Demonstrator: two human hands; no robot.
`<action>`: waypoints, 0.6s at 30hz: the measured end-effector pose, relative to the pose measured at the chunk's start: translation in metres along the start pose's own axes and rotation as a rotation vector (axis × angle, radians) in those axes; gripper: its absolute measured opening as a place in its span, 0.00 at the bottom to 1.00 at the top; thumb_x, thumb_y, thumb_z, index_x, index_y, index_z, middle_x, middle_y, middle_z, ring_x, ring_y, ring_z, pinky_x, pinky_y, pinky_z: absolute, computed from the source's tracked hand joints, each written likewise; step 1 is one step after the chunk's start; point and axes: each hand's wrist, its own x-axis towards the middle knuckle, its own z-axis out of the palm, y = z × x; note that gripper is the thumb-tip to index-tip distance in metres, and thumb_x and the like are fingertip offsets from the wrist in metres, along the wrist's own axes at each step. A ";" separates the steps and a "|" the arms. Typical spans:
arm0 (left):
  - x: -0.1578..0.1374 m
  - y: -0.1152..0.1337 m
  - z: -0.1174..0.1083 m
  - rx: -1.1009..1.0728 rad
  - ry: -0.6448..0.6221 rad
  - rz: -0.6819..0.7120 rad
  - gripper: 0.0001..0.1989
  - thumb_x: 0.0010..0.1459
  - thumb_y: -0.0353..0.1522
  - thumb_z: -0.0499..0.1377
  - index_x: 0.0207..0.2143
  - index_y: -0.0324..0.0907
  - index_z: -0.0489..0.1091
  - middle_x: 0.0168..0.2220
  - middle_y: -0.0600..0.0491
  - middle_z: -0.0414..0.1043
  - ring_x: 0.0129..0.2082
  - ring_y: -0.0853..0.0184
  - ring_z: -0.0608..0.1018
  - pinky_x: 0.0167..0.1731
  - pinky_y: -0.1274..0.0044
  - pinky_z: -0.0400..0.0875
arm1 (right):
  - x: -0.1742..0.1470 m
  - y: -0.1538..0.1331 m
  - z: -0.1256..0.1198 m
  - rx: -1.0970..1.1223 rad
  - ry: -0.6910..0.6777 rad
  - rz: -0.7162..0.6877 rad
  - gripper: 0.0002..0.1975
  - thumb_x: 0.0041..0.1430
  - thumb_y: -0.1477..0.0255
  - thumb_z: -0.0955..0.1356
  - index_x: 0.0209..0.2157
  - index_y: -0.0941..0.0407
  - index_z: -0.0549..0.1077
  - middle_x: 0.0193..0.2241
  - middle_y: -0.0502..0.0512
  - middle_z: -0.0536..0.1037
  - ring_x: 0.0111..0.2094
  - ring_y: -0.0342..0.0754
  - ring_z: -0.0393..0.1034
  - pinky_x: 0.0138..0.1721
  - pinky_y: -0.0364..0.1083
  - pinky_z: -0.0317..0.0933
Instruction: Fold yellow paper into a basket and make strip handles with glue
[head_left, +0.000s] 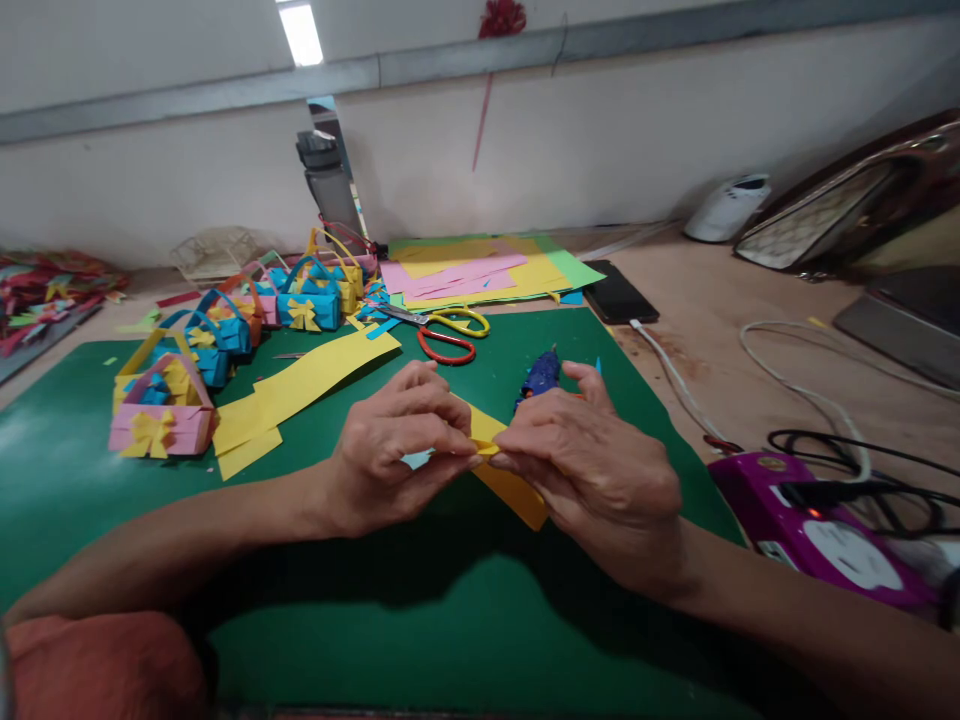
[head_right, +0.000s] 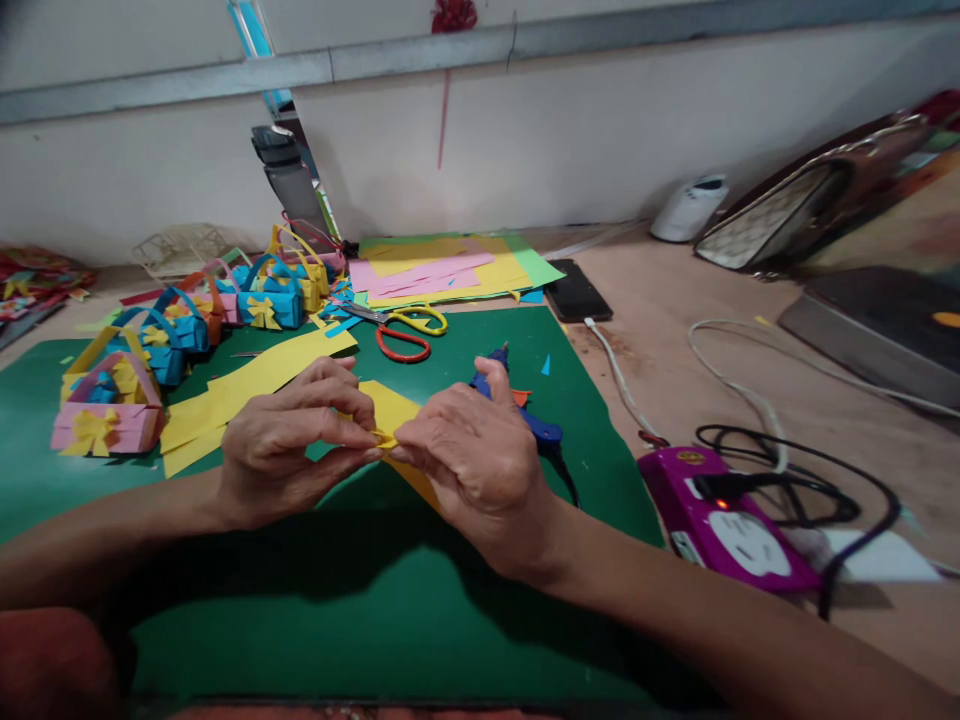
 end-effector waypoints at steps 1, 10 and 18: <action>0.000 0.000 0.000 -0.004 0.001 0.002 0.06 0.51 0.24 0.62 0.25 0.39 0.68 0.25 0.53 0.72 0.27 0.71 0.69 0.39 0.70 0.69 | 0.000 0.000 0.000 0.008 0.001 0.002 0.06 0.58 0.77 0.65 0.27 0.54 0.69 0.23 0.48 0.73 0.27 0.42 0.67 0.50 0.55 0.53; 0.003 0.003 -0.001 -0.016 -0.014 0.009 0.07 0.53 0.24 0.60 0.24 0.39 0.66 0.25 0.52 0.71 0.25 0.72 0.69 0.38 0.69 0.69 | 0.001 0.000 -0.003 0.061 0.002 0.029 0.08 0.57 0.78 0.65 0.26 0.54 0.70 0.23 0.47 0.73 0.26 0.40 0.67 0.50 0.55 0.51; 0.001 0.003 0.000 -0.010 0.011 0.025 0.08 0.52 0.23 0.61 0.24 0.39 0.65 0.25 0.52 0.71 0.25 0.72 0.70 0.39 0.70 0.69 | 0.001 0.000 -0.002 0.055 -0.017 0.020 0.09 0.56 0.80 0.64 0.25 0.55 0.69 0.22 0.46 0.72 0.26 0.40 0.66 0.50 0.55 0.50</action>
